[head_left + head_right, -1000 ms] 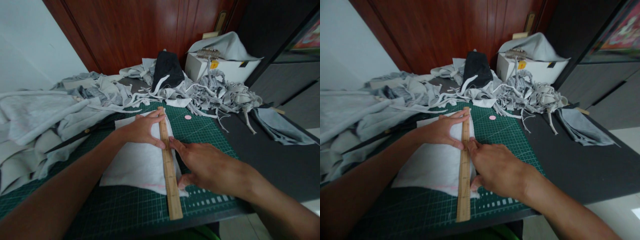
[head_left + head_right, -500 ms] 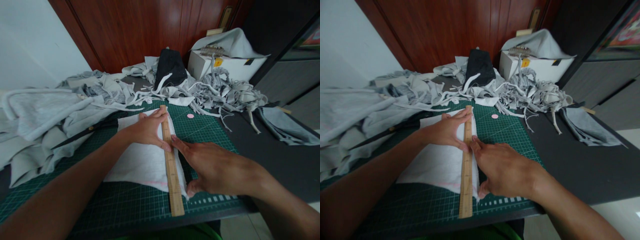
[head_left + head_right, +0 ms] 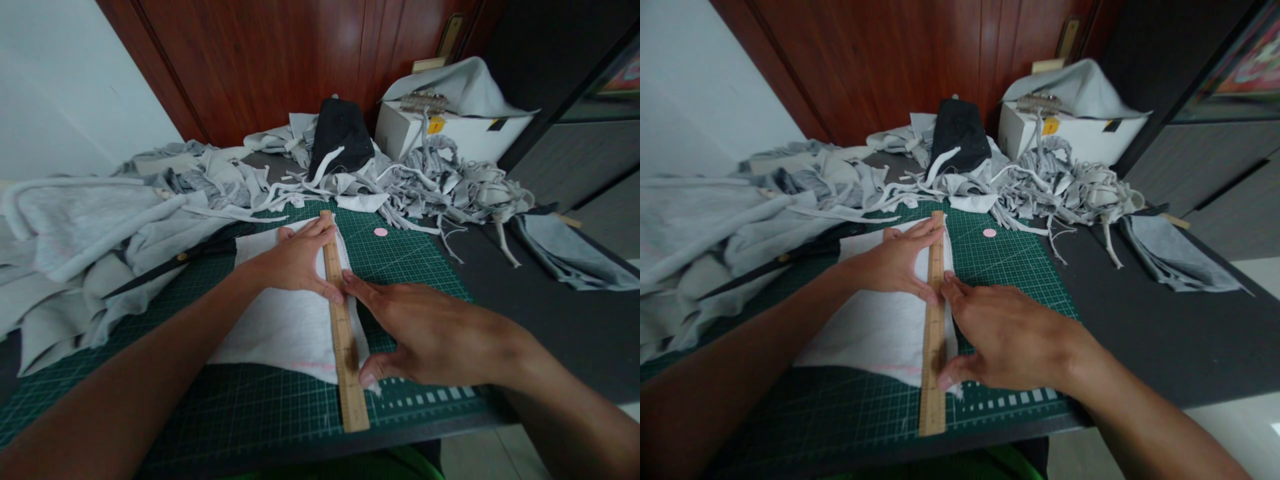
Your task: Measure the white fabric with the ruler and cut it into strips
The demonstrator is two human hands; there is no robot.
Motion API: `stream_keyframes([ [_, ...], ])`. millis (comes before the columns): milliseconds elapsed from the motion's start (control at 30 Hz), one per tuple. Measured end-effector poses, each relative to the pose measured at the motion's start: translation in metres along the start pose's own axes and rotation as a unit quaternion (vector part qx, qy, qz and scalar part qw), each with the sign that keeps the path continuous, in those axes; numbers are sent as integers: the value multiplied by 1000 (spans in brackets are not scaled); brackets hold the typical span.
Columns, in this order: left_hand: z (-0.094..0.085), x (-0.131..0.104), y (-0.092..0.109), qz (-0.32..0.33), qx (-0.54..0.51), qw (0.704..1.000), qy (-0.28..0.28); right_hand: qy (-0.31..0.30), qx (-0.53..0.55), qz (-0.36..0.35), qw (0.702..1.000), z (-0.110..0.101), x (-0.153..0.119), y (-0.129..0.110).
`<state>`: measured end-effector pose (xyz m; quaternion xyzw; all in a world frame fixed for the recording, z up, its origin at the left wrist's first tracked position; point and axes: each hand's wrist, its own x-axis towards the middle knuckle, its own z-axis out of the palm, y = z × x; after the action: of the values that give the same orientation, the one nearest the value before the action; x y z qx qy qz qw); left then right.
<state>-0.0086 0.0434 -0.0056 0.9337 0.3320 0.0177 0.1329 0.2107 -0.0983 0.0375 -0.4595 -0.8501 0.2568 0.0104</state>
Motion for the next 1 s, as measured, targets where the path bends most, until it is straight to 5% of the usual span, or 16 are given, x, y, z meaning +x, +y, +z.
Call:
stream_keyframes([
  [167,-2,-2,0,2,19,999,-44,32,-8,-3,999,9,3,1],
  [1000,-2,-2,6,-22,16,999,-40,11,-23,67,997,13,10,-2],
])
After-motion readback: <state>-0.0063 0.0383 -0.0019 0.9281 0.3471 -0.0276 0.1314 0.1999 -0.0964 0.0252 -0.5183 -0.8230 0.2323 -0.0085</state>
